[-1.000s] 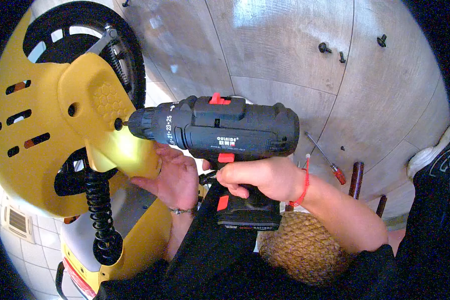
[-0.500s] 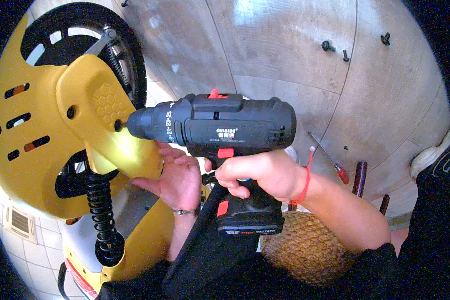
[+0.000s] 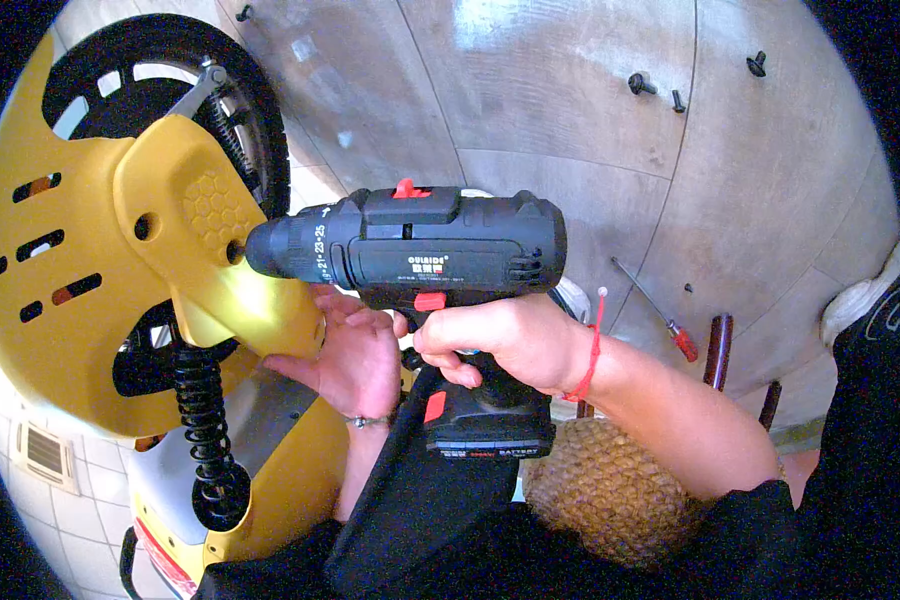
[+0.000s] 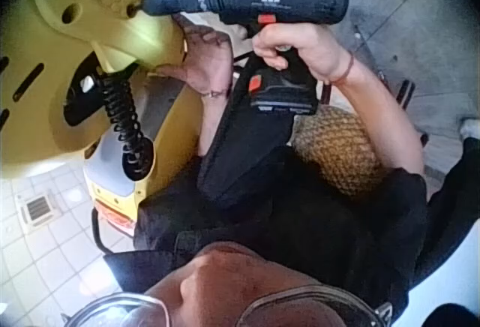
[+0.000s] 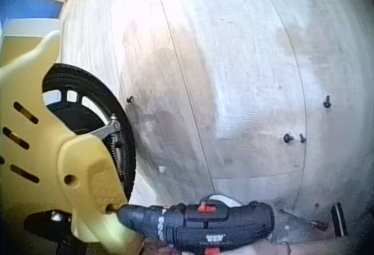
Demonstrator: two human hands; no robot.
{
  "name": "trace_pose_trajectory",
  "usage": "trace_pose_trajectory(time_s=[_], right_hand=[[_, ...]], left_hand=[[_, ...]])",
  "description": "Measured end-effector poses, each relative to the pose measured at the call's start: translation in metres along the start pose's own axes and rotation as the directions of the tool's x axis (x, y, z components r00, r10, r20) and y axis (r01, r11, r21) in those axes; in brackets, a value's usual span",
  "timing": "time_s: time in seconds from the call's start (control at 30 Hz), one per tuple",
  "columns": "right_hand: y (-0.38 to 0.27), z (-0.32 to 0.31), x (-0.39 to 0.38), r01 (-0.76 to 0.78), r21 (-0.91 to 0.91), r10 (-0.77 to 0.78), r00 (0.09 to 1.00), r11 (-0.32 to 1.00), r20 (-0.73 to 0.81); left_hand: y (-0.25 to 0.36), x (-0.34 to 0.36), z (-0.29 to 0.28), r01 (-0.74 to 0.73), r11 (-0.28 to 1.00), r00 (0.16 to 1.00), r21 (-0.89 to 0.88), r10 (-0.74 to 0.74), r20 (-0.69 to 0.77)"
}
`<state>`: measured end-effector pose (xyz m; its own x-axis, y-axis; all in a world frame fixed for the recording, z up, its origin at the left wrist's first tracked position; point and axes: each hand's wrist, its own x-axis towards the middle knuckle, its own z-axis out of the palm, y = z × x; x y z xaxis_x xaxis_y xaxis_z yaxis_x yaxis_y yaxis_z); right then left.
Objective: Replacing or repairing a plastic body panel on a yellow electric scooter using a power drill and screws.
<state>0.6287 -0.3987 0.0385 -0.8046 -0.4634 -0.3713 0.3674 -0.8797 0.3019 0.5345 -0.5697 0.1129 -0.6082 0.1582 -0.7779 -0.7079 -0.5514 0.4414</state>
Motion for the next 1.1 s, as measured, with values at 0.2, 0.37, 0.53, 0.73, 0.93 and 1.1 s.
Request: trace_pose_trajectory(time_s=[0.2, 0.37, 0.53, 0.73, 0.93, 1.1], right_hand=[[0.002, -0.004, 0.001, 0.028, 0.028, -0.028, 1.000, 0.999, 0.003], [-0.007, -0.006, 0.006, 0.049, -0.261, -0.044, 0.999, 0.964, 0.026], [-0.007, -0.023, 0.011, 0.111, -0.242, -0.087, 0.990, 0.964, 0.108], [-0.041, -0.044, -0.064, 0.191, -0.328, -0.267, 0.941, 0.925, -0.207], [-0.076, -0.004, -0.115, 0.340, -0.396, -0.479, 0.811, 0.853, -0.337], [-0.110, 0.040, -0.137, 0.419, -0.659, -0.772, 0.456, 0.625, -0.442]], left_hand=[[0.003, 0.000, -0.007, 0.024, 0.997, 0.999, 0.072, -0.026, 0.030], [-0.002, 0.000, 0.014, -0.014, 1.000, 0.998, 0.007, 0.013, 0.054], [-0.005, 0.002, 0.007, 0.038, 0.999, 0.994, 0.023, -0.040, 0.097], [-0.035, 0.009, -0.017, 0.111, 0.922, 0.994, 0.370, -0.097, -0.055], [-0.122, 0.080, 0.033, -0.035, 0.226, 0.984, 0.973, -0.163, 0.074], [-0.182, 0.113, 0.089, -0.706, -0.268, 0.706, 0.656, -0.193, 0.681]])
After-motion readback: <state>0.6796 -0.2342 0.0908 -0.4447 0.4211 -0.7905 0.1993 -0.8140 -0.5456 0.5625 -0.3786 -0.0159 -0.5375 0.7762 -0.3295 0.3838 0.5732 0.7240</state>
